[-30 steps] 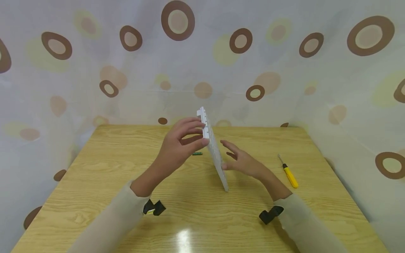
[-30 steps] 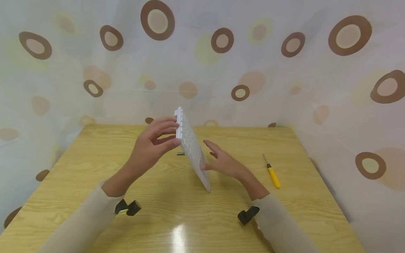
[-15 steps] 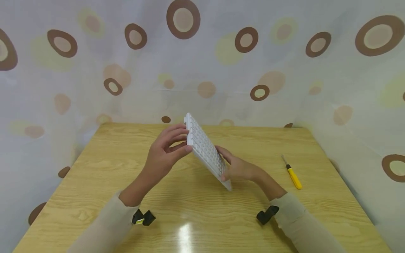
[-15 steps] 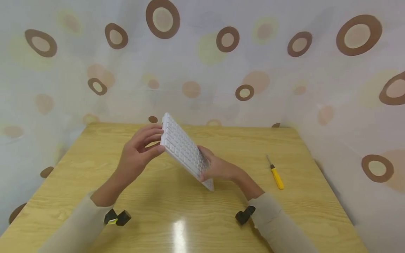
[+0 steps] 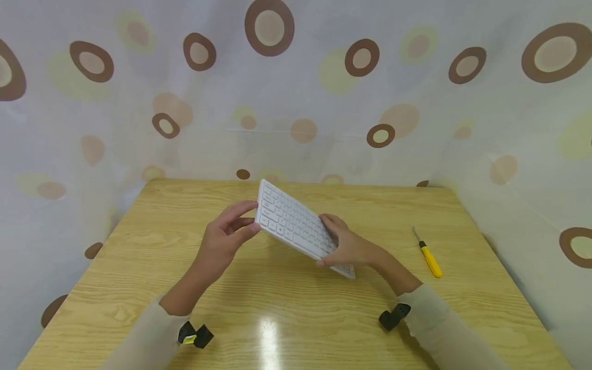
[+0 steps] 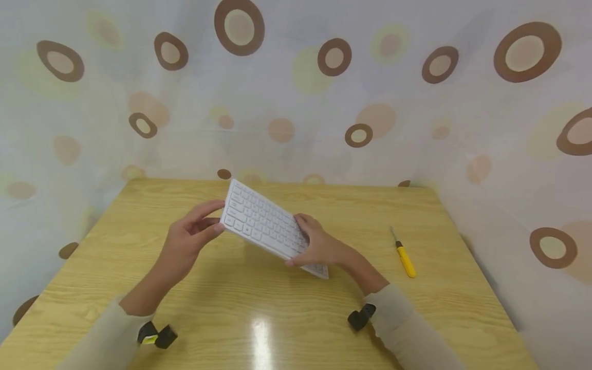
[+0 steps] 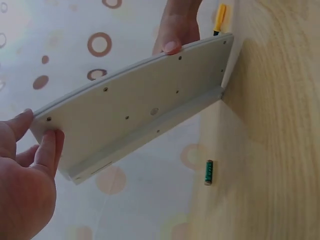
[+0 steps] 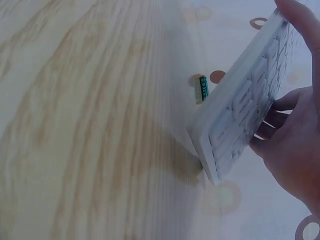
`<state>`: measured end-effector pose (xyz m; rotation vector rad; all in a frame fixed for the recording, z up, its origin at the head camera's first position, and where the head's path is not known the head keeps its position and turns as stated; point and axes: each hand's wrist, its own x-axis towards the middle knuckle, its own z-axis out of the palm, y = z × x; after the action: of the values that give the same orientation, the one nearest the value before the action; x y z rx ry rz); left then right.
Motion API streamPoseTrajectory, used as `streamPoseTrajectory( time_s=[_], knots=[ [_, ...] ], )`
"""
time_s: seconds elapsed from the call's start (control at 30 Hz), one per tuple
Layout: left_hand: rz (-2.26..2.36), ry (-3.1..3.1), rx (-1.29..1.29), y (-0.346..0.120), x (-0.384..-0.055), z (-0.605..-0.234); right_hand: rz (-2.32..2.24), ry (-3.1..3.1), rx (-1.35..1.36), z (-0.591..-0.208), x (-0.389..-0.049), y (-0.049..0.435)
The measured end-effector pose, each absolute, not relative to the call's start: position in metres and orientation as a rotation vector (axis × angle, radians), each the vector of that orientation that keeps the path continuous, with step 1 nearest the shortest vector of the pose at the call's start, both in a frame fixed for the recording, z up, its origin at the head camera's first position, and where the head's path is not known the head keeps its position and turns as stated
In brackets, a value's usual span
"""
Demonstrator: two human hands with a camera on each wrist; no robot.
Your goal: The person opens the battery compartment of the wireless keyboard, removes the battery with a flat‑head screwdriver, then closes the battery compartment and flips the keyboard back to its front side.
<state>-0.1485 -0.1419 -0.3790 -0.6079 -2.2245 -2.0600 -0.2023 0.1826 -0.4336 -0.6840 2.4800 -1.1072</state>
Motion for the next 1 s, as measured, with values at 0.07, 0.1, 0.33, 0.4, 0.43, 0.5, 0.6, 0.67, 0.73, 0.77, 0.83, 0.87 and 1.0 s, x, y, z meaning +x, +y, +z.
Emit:
streamPoseTrajectory(
  time_s=[0.07, 0.1, 0.33, 0.4, 0.43, 0.5, 0.6, 0.67, 0.73, 0.77, 0.83, 0.87, 1.0],
  knots=[
    [-2.062, -2.32, -0.524, -0.149, -0.146, -0.386, -1.036, 2.53, -0.687, -0.434, -0.202, 0.184],
    [-2.081, -2.359, -0.483, -0.152, -0.145, -0.39, -1.004, 2.55, -0.692, -0.433, -0.201, 0.184],
    [-2.239, -2.527, -0.313, -0.164, -0.142, -0.408, -0.795, 2.651, -0.725, -0.437, -0.2, 0.186],
    [-2.227, -2.558, -0.292, -0.165, -0.141, -0.414, -0.742, 2.664, -0.72, -0.439, -0.2, 0.186],
    [-2.222, -2.571, -0.28, -0.166, -0.14, -0.417, -0.713, 2.671, -0.725, -0.441, -0.201, 0.185],
    [-2.207, -2.599, -0.237, -0.167, -0.136, -0.423, -0.66, 2.679, -0.734, -0.443, -0.2, 0.185],
    [-2.177, -2.64, -0.168, -0.167, -0.133, -0.433, -0.601, 2.69, -0.765, -0.442, -0.197, 0.184],
    [-2.149, -2.664, -0.134, -0.165, -0.131, -0.438, -0.549, 2.705, -0.787, -0.442, -0.195, 0.184],
    [-2.118, -2.686, -0.132, -0.164, -0.132, -0.443, -0.508, 2.721, -0.808, -0.443, -0.195, 0.184],
    [-2.094, -2.7, -0.136, -0.163, -0.132, -0.445, -0.475, 2.73, -0.813, -0.444, -0.195, 0.184],
    [-2.046, -2.734, -0.131, -0.163, -0.132, -0.449, -0.418, 2.743, -0.823, -0.446, -0.195, 0.183],
    [-2.019, -2.755, -0.126, -0.163, -0.132, -0.451, -0.393, 2.747, -0.831, -0.447, -0.195, 0.182],
    [-1.936, -2.827, -0.124, -0.164, -0.132, -0.457, -0.328, 2.751, -0.86, -0.45, -0.196, 0.179]
  ],
)
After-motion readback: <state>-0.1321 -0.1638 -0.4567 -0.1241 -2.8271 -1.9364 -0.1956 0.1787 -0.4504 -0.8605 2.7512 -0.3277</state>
